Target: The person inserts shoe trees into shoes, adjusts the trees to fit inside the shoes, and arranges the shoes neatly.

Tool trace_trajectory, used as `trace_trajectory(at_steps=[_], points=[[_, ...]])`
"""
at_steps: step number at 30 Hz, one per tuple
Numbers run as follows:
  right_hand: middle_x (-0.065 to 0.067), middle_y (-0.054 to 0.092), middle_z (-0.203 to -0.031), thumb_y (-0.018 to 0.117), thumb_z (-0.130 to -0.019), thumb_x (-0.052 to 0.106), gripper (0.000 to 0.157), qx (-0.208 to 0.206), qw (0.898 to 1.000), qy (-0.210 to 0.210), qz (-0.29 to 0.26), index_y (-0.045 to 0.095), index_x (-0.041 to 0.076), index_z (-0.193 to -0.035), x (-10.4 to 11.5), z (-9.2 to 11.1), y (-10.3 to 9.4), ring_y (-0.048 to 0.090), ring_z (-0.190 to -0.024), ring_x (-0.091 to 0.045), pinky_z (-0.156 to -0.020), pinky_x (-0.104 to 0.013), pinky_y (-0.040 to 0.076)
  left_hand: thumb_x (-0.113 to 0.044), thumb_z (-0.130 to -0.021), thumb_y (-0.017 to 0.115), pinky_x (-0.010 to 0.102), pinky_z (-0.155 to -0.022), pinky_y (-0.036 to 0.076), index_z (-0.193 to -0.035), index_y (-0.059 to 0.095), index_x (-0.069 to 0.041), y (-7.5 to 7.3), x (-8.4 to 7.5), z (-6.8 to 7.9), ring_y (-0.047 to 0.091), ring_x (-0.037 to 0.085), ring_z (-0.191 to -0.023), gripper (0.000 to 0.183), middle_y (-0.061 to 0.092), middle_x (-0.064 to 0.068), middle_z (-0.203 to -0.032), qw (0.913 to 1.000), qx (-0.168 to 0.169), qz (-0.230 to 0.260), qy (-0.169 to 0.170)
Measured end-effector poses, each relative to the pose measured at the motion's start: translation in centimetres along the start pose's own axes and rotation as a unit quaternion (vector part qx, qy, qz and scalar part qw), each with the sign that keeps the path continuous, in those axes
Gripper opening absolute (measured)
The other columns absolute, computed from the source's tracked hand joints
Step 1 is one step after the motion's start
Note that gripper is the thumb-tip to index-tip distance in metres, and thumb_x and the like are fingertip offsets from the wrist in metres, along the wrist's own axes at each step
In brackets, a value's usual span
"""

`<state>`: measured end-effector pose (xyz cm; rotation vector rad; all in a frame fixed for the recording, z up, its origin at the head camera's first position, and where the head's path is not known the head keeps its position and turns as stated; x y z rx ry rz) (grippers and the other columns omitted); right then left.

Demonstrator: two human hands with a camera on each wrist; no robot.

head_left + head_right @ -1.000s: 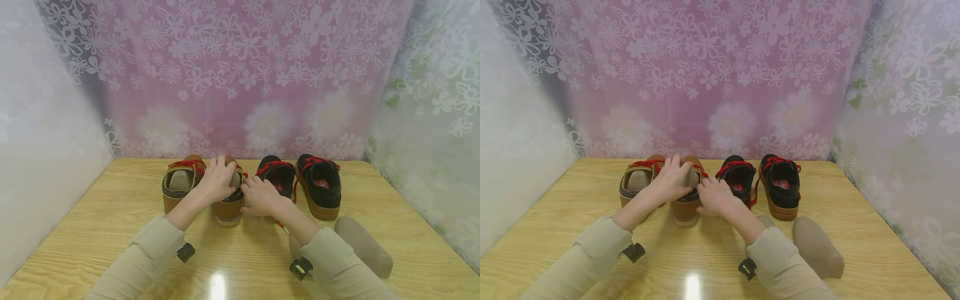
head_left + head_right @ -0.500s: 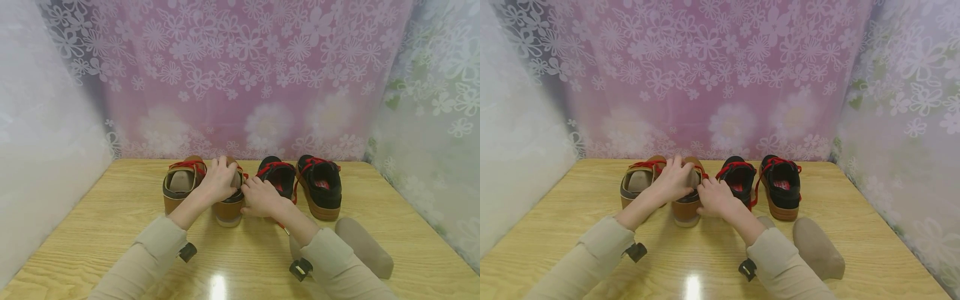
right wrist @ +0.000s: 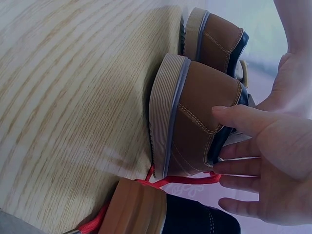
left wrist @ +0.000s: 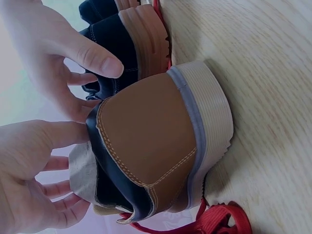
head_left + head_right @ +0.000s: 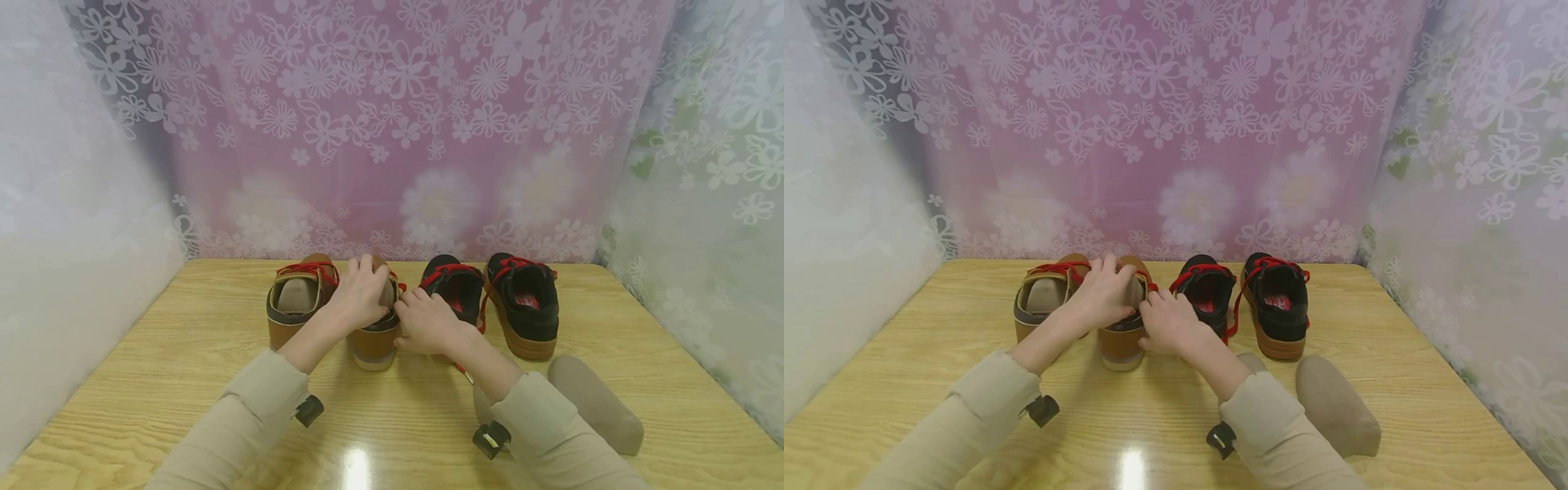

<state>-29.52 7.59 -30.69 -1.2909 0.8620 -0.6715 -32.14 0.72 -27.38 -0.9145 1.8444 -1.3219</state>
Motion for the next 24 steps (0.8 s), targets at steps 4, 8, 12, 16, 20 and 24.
trace_trajectory(at_steps=[4,8,12,16,20,24], points=[[-0.008,0.050,-0.120,0.067,-0.082,0.043,0.050,0.000,1.000,0.001,0.000,0.057,0.006,-0.114,-0.06,-0.02,0.05,0.043,-0.110,-0.026,-0.087,-0.043,0.041,-0.024,-0.075,0.078,0.043,-0.077,0.044,-0.124,0.050,-0.001,0.14,-0.01,-0.05,0.040,0.034,-0.099,0.061,0.040,0.020,-0.116,1.0000,0.001,-0.006,0.001],[-0.008,0.050,-0.119,0.066,-0.082,0.044,0.050,0.004,1.000,0.002,0.002,0.057,0.007,-0.114,-0.10,-0.02,0.08,0.043,-0.109,-0.025,-0.086,-0.042,0.042,-0.024,-0.075,0.078,0.043,-0.077,0.045,-0.122,0.050,-0.001,0.21,-0.04,-0.15,0.040,0.034,-0.100,0.059,0.040,0.021,-0.116,1.0000,-0.002,-0.009,0.001],[-0.007,0.051,-0.117,0.066,-0.082,0.044,0.050,0.004,1.000,0.002,0.001,0.056,0.007,-0.114,-0.13,-0.04,0.09,0.044,-0.108,-0.026,-0.085,-0.042,0.042,-0.023,-0.075,0.078,0.043,-0.076,0.045,-0.120,0.051,-0.001,0.26,-0.04,-0.33,0.041,0.035,-0.101,0.057,0.040,0.021,-0.116,0.9999,-0.003,-0.011,-0.002],[-0.007,0.052,-0.117,0.067,-0.082,0.045,0.051,0.000,1.000,0.001,0.002,0.057,0.007,-0.114,-0.11,0.00,-0.01,0.044,-0.109,-0.026,-0.084,-0.043,0.042,-0.021,-0.075,0.076,0.044,-0.075,0.046,-0.120,0.051,-0.002,0.30,-0.02,-0.49,0.041,0.035,-0.100,0.055,0.040,0.021,-0.116,0.9999,-0.002,-0.011,-0.005],[-0.008,0.052,-0.117,0.067,-0.082,0.044,0.051,0.000,1.000,-0.001,0.002,0.057,0.007,-0.115,-0.11,-0.03,0.04,0.044,-0.109,-0.026,-0.085,-0.043,0.042,-0.021,-0.076,0.075,0.044,-0.073,0.045,-0.121,0.050,-0.002,0.43,-0.01,-0.62,0.041,0.034,-0.097,0.055,0.040,0.021,-0.115,0.9999,0.000,-0.013,-0.004],[-0.008,0.052,-0.118,0.066,-0.082,0.044,0.051,0.003,1.000,-0.001,0.005,0.056,0.007,-0.116,-0.14,-0.06,0.08,0.044,-0.110,-0.026,-0.086,-0.043,0.042,-0.022,-0.075,0.076,0.044,-0.073,0.045,-0.121,0.050,-0.003,0.56,0.02,-0.72,0.041,0.034,-0.097,0.055,0.040,0.020,-0.114,0.9999,0.001,-0.016,-0.004]])
Point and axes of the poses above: each hand's wrist, its own z-axis away from the middle knuckle, its own y-axis out of the palm, x = y × z, the point moved 8 cm from there along -z, towards the middle knuckle
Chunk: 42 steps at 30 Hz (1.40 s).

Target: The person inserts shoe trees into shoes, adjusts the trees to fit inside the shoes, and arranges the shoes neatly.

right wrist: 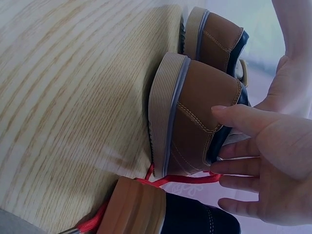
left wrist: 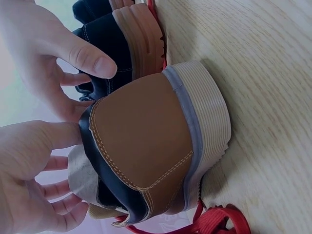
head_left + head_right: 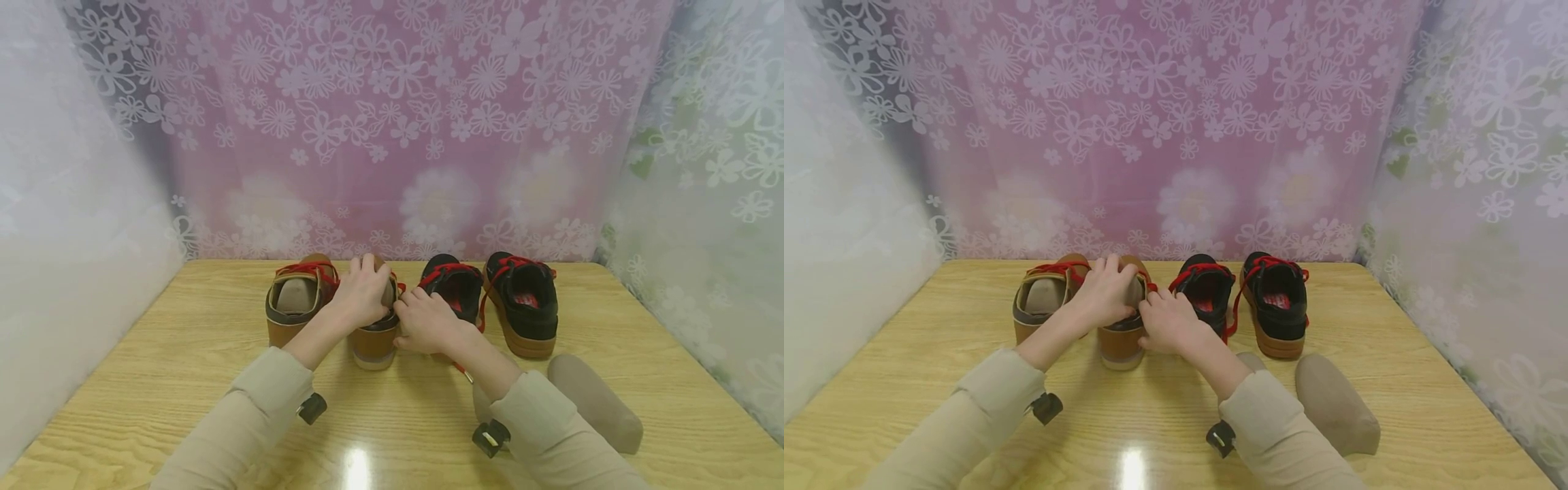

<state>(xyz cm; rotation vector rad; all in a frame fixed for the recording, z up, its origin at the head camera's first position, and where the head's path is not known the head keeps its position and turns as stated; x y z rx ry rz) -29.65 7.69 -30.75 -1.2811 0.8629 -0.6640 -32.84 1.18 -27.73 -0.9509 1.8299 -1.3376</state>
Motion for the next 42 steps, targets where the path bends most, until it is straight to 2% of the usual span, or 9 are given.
trace_trajectory(at_steps=[6,18,24,32,42], points=[[-0.008,0.052,-0.118,0.066,-0.082,0.044,0.052,0.000,1.000,0.000,0.005,0.056,0.007,-0.116,-0.05,-0.03,-0.04,0.044,-0.111,-0.027,-0.087,-0.044,0.042,-0.025,-0.075,0.077,0.046,-0.078,0.044,-0.120,0.052,-0.006,0.02,-0.01,-0.19,0.042,0.034,-0.101,0.055,0.042,0.018,-0.115,0.9999,-0.001,-0.015,0.002],[-0.009,0.051,-0.117,0.067,-0.082,0.044,0.051,0.003,1.000,-0.002,-0.006,0.056,0.006,-0.116,0.07,0.04,-0.13,0.044,-0.110,-0.027,-0.088,-0.044,0.041,-0.034,-0.075,0.076,0.046,-0.080,0.042,-0.122,0.053,-0.012,-0.08,-0.16,-0.32,0.045,0.032,-0.100,0.057,0.045,0.016,-0.115,0.9979,0.008,-0.064,0.004],[-0.008,0.051,-0.118,0.066,-0.083,0.045,0.051,0.006,1.000,0.001,0.000,0.056,0.007,-0.116,0.05,0.05,0.00,0.043,-0.111,-0.027,-0.089,-0.043,0.041,-0.034,-0.074,0.077,0.047,-0.079,0.042,-0.118,0.054,-0.013,0.09,-0.34,-0.46,0.046,0.032,-0.098,0.054,0.045,0.015,-0.113,0.9976,0.008,-0.069,0.002],[-0.007,0.051,-0.117,0.066,-0.082,0.045,0.051,0.005,1.000,-0.002,0.003,0.057,0.007,-0.114,0.12,0.04,0.07,0.044,-0.111,-0.026,-0.088,-0.041,0.041,-0.037,-0.074,0.077,0.047,-0.082,0.041,-0.119,0.053,-0.014,0.69,-0.41,-0.65,0.046,0.032,-0.099,0.057,0.044,0.014,-0.115,0.9952,0.026,-0.094,-0.003],[-0.007,0.051,-0.118,0.066,-0.082,0.046,0.052,0.005,1.000,-0.003,0.003,0.057,0.008,-0.116,0.05,0.02,0.02,0.043,-0.113,-0.026,-0.089,-0.042,0.041,-0.033,-0.075,0.076,0.048,-0.083,0.040,-0.117,0.053,-0.013,0.71,-0.61,-0.78,0.047,0.032,-0.100,0.052,0.045,0.015,-0.113,0.9947,0.016,-0.102,0.000]])
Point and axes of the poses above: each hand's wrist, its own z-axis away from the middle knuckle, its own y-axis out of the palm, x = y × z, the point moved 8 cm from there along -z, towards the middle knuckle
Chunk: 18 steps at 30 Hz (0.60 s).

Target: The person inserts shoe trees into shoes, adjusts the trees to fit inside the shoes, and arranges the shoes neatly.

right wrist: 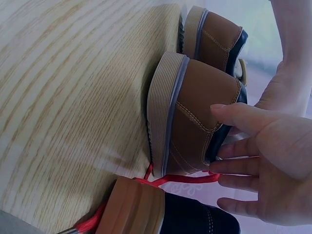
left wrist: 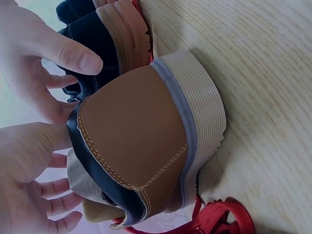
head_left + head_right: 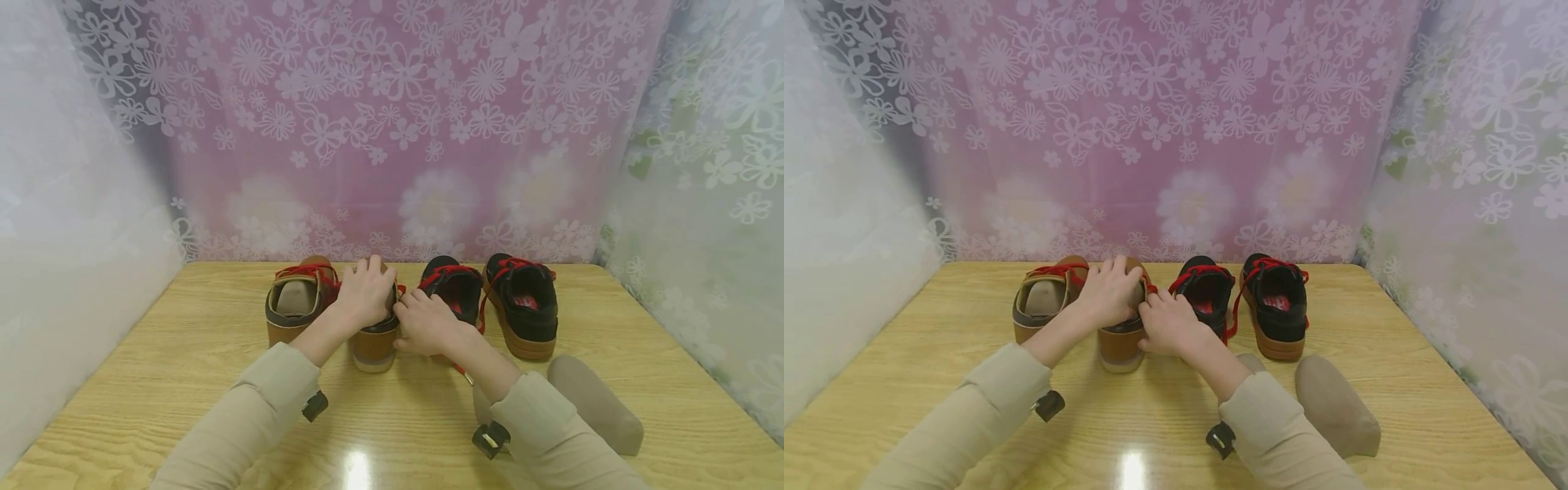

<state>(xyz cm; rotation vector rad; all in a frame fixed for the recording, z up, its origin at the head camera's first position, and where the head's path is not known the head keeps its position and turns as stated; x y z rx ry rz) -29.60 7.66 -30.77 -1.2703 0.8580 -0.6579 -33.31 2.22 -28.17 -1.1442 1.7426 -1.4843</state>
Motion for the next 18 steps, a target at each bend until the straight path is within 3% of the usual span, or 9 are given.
trace_trajectory(at_steps=[18], points=[[-0.007,0.053,-0.116,0.066,-0.081,0.046,0.051,-0.004,1.000,-0.001,0.011,0.057,0.008,-0.113,-0.06,-0.05,0.02,0.045,-0.111,-0.026,-0.087,-0.041,0.042,-0.043,-0.075,0.075,0.051,-0.087,0.040,-0.119,0.056,-0.015,0.20,0.44,-0.16,0.047,0.030,-0.106,0.056,0.046,0.012,-0.118,0.9992,0.022,0.006,0.032]])
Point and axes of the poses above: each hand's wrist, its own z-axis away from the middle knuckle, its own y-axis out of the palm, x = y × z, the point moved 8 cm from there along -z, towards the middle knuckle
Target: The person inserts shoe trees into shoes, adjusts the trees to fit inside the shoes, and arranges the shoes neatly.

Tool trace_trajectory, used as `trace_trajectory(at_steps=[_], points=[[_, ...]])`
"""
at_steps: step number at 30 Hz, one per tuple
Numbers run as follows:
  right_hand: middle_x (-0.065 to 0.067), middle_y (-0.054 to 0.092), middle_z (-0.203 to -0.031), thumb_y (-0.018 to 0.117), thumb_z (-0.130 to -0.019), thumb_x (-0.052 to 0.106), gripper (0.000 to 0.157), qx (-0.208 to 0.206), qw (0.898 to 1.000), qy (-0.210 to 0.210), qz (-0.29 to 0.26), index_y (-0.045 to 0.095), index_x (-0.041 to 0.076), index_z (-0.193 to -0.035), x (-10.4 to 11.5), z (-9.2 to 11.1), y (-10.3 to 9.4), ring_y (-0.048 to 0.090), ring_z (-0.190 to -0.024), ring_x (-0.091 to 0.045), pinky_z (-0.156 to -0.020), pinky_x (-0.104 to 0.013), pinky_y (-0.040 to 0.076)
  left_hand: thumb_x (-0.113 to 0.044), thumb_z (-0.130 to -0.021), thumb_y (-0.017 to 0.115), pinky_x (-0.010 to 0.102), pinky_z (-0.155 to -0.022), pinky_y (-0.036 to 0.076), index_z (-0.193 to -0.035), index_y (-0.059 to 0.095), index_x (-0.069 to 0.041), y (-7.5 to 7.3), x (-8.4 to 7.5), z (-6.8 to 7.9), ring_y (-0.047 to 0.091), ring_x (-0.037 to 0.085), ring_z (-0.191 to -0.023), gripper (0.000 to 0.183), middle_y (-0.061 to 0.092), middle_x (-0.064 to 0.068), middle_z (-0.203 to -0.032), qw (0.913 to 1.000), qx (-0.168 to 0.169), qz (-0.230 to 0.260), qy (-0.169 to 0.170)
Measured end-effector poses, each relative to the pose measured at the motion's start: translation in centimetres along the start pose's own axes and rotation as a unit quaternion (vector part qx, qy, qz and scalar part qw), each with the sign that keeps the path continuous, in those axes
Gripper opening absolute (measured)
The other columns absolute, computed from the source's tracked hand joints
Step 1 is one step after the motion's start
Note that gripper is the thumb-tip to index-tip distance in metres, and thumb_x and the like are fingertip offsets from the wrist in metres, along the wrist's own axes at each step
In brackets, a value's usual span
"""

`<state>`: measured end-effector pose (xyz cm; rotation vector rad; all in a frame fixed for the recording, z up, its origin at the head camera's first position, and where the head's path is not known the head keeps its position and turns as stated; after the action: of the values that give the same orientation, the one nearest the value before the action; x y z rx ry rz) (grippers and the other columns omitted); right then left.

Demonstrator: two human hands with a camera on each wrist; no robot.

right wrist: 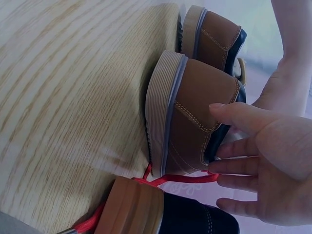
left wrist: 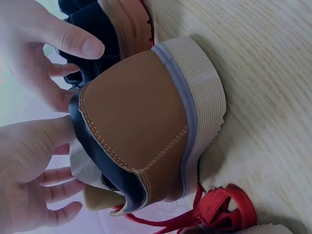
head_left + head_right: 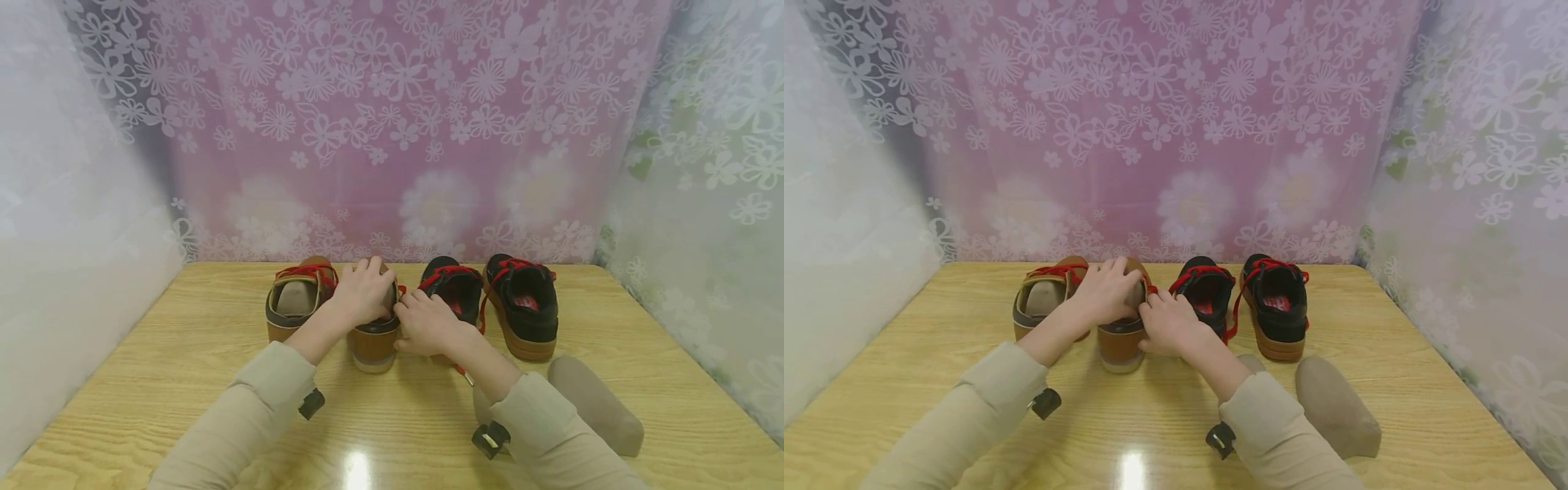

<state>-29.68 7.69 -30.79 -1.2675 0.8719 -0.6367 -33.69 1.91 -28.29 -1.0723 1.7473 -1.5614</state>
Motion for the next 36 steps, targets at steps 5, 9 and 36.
trace_trajectory(at_steps=[5,9,36], points=[[-0.008,0.052,-0.117,0.066,-0.082,0.047,0.051,0.003,1.000,0.003,0.000,0.057,0.008,-0.113,-0.1,0.0,0.2,0.045,-0.112,-0.026,-0.088,-0.042,0.041,-0.031,-0.082,0.070,0.050,-0.086,0.039,-0.116,0.061,-0.015,-0.3,-0.2,0.1,0.048,0.030,-0.104,0.039,0.049,0.011,-0.115,0.9998,-0.005,-0.016,0.012],[-0.008,0.052,-0.118,0.066,-0.082,0.047,0.051,0.006,1.000,0.003,-0.006,0.057,0.007,-0.113,-0.1,0.0,0.3,0.044,-0.113,-0.027,-0.089,-0.043,0.041,-0.024,-0.086,0.064,0.046,-0.081,0.041,-0.113,0.064,-0.016,-0.5,-0.5,0.3,0.051,0.029,-0.100,0.028,0.051,0.009,-0.112,0.9988,-0.015,-0.041,0.025],[-0.009,0.052,-0.117,0.066,-0.081,0.046,0.051,0.000,1.000,-0.001,0.000,0.057,0.006,-0.112,0.0,0.0,-0.1,0.044,-0.112,-0.027,-0.088,-0.044,0.041,-0.020,-0.085,0.066,0.034,-0.066,0.046,-0.098,0.069,-0.016,0.2,-1.5,0.1,0.058,0.021,-0.073,0.014,0.057,0.006,-0.094,0.9851,-0.081,-0.127,0.082]])
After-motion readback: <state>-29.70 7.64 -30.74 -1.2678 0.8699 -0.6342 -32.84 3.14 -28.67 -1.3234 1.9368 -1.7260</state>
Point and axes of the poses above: each hand's wrist, its own z-axis away from the middle knuckle, its own y-axis out of the palm, x = y × z, the point moved 8 cm from there along -z, towards the middle knuckle
